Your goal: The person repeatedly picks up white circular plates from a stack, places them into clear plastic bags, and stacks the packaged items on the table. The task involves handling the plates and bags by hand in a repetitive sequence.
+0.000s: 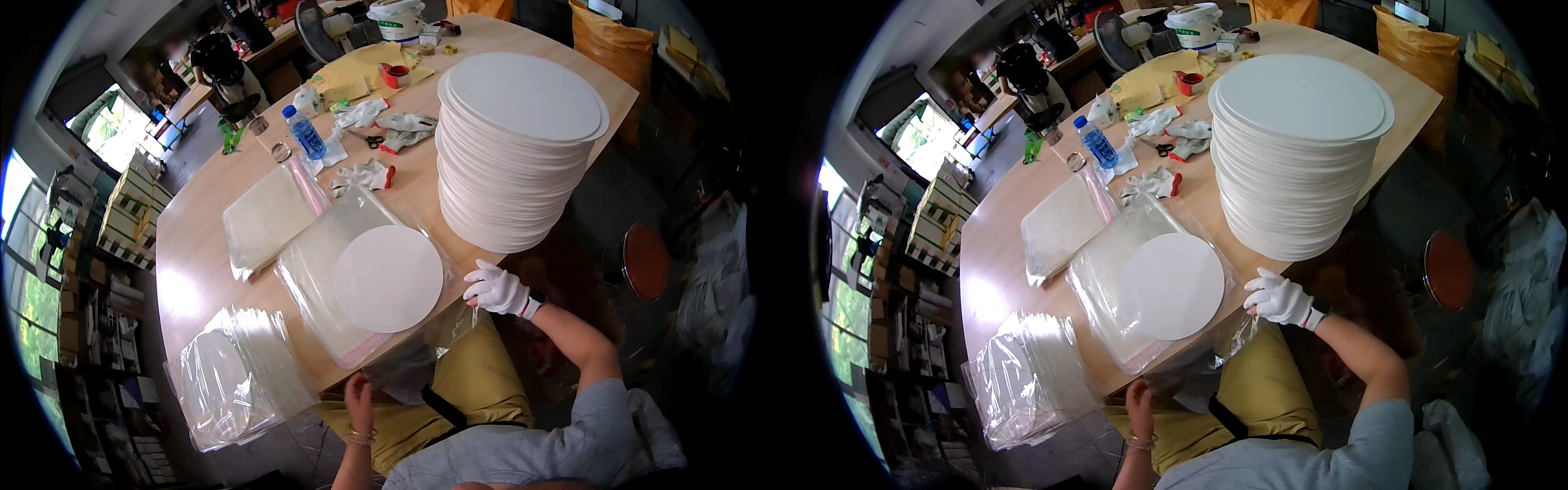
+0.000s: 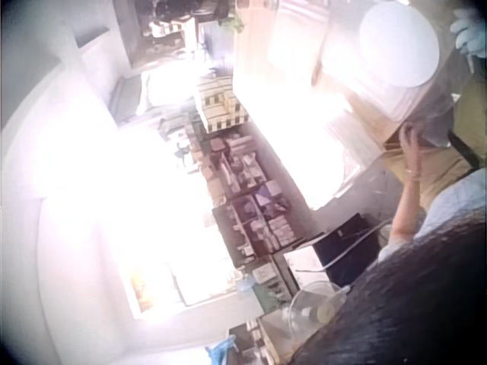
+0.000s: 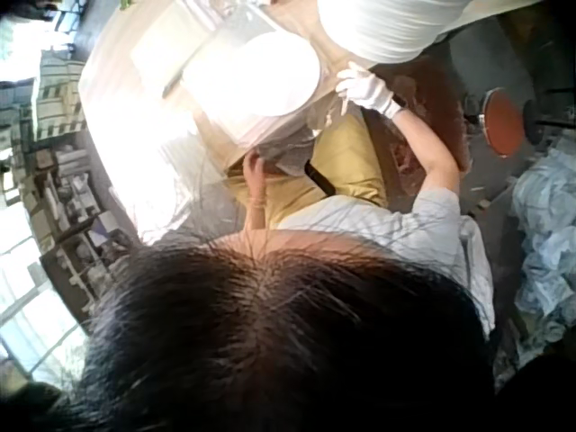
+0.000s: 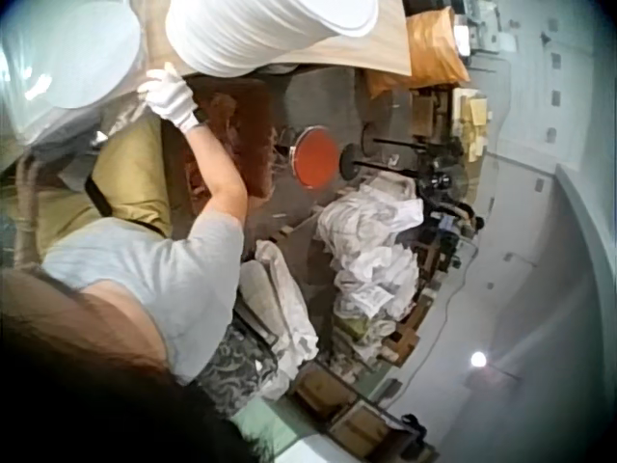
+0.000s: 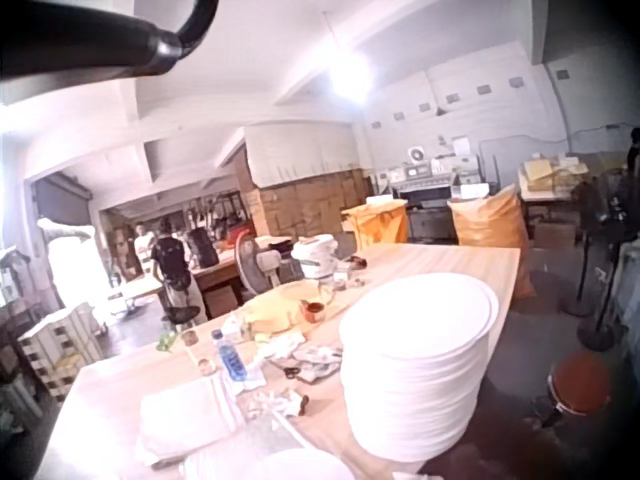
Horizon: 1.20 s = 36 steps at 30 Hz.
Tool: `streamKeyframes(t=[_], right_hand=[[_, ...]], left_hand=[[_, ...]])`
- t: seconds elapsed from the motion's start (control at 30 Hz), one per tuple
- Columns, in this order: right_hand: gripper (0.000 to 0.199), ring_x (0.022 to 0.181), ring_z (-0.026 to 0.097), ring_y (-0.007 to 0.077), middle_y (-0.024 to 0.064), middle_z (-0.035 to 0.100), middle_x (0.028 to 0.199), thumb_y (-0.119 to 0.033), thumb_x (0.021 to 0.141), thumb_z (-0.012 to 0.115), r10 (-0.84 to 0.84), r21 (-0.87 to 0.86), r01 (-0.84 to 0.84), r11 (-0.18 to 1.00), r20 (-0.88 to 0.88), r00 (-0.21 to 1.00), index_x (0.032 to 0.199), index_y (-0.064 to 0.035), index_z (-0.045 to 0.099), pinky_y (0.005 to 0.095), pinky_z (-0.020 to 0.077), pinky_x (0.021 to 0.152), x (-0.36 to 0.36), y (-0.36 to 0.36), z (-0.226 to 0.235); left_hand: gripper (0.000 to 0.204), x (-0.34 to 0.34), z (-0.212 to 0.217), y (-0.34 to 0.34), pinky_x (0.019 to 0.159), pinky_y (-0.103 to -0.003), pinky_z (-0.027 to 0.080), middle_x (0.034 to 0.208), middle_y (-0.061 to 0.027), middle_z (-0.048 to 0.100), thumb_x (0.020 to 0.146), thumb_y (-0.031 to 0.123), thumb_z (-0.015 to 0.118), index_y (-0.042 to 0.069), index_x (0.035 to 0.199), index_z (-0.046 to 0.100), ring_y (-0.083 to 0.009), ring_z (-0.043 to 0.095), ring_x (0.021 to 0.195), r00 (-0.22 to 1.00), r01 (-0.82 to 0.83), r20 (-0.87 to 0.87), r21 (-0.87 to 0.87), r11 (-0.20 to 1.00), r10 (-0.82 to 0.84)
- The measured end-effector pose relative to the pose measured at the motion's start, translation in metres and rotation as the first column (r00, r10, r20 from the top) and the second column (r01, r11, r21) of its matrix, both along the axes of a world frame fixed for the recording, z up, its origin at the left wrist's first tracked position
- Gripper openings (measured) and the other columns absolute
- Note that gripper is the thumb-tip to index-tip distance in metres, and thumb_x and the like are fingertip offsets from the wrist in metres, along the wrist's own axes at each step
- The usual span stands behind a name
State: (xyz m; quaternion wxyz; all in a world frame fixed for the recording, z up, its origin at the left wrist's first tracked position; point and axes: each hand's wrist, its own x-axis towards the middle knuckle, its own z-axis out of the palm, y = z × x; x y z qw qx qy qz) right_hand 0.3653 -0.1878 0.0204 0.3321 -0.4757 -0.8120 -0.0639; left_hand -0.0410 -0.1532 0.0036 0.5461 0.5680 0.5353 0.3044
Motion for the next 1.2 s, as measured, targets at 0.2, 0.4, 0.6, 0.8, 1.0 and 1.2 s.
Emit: streamKeyframes(t=[0.2, 0.4, 0.6, 0.8, 1.0, 1.2], right_hand=[[0.007, 0.093, 0.059, 0.0197, -0.0078, 0.064, 0.084, -0.015, 0.07, 0.069, 0.045, -0.155, -0.064, 0.986, -0.128, 0.991, 0.077, -0.0151, 0.065, 0.0458, 0.04, 0.093, 0.008, 0.005, 0.004], [0.002, 0.074, 0.061, 0.0242, 0.0041, 0.064, 0.071, -0.013, 0.068, 0.066, 0.008, -0.211, -0.054, 0.976, -0.211, 0.977, 0.07, -0.0117, 0.065, 0.0367, 0.0481, 0.069, 0.012, 0.012, 0.007], [0.012, 0.063, 0.06, 0.0278, 0.0081, 0.062, 0.067, -0.02, 0.075, 0.058, -0.371, -0.601, 0.199, 0.774, -0.176, 0.912, 0.078, -0.0101, 0.064, 0.0365, 0.0484, 0.062, 0.006, 0.023, 0.01], [0.023, 0.057, 0.057, 0.0319, 0.0127, 0.056, 0.059, -0.026, 0.082, 0.053, -0.487, -0.568, 0.36, 0.74, -0.084, 0.869, 0.068, -0.0074, 0.052, 0.0418, 0.0439, 0.051, -0.014, 0.034, 0.02], [0.028, 0.051, 0.055, 0.0339, 0.0133, 0.053, 0.053, -0.032, 0.083, 0.053, -0.563, -0.373, 0.546, 0.75, 0.071, 0.823, 0.065, -0.0098, 0.052, 0.0459, 0.0409, 0.046, -0.022, 0.043, -0.009], [0.028, 0.049, 0.056, 0.0329, 0.0128, 0.056, 0.055, -0.032, 0.082, 0.052, -0.633, -0.386, 0.656, 0.648, 0.204, 0.746, 0.063, -0.0114, 0.052, 0.0483, 0.0396, 0.041, -0.032, 0.047, -0.009]], left_hand=[[0.034, 0.026, 0.004, 0.029, 0.09, -0.041, 0.037, 0.123, -0.0125, 0.05, 0.069, 0.008, 0.069, 0.005, 0.102, 0.06, -0.031, 0.044, 0.111, 0.74, 0.606, -0.67, 0.701, 0.377, 0.058], [0.015, 0.015, -0.012, 0.057, 0.073, -0.035, 0.045, 0.089, -0.0037, 0.066, 0.075, 0.009, 0.065, 0.008, 0.09, 0.066, -0.0229, 0.059, 0.082, 0.859, 0.513, -0.439, 0.741, 0.435, -0.265], [0.024, 0.018, -0.018, 0.051, 0.06, -0.032, 0.045, 0.068, -0.0097, 0.061, 0.091, 0.018, 0.049, 0.003, 0.075, 0.059, -0.0219, 0.058, 0.064, 0.934, 0.257, -0.346, 0.491, 0.833, -0.084], [0.03, 0.029, -0.004, 0.048, 0.051, -0.031, 0.043, 0.058, -0.0081, 0.058, 0.092, 0.022, 0.049, 0.002, 0.07, 0.055, -0.0207, 0.057, 0.053, 0.931, 0.066, -0.354, 0.405, 0.912, 0.09], [0.03, 0.033, 0.001, 0.055, 0.052, -0.037, 0.044, 0.059, -0.012, 0.058, 0.089, 0.028, 0.051, 0.005, 0.072, 0.057, -0.0292, 0.058, 0.057, 0.782, 0.137, -0.605, 0.402, 0.905, 0.15], [0.032, 0.034, 0.003, 0.07, 0.054, -0.043, 0.044, 0.064, -0.0161, 0.059, 0.085, 0.034, 0.053, 0.005, 0.072, 0.058, -0.0358, 0.057, 0.06, 0.691, 0.194, -0.715, 0.32, 0.927, 0.102]])
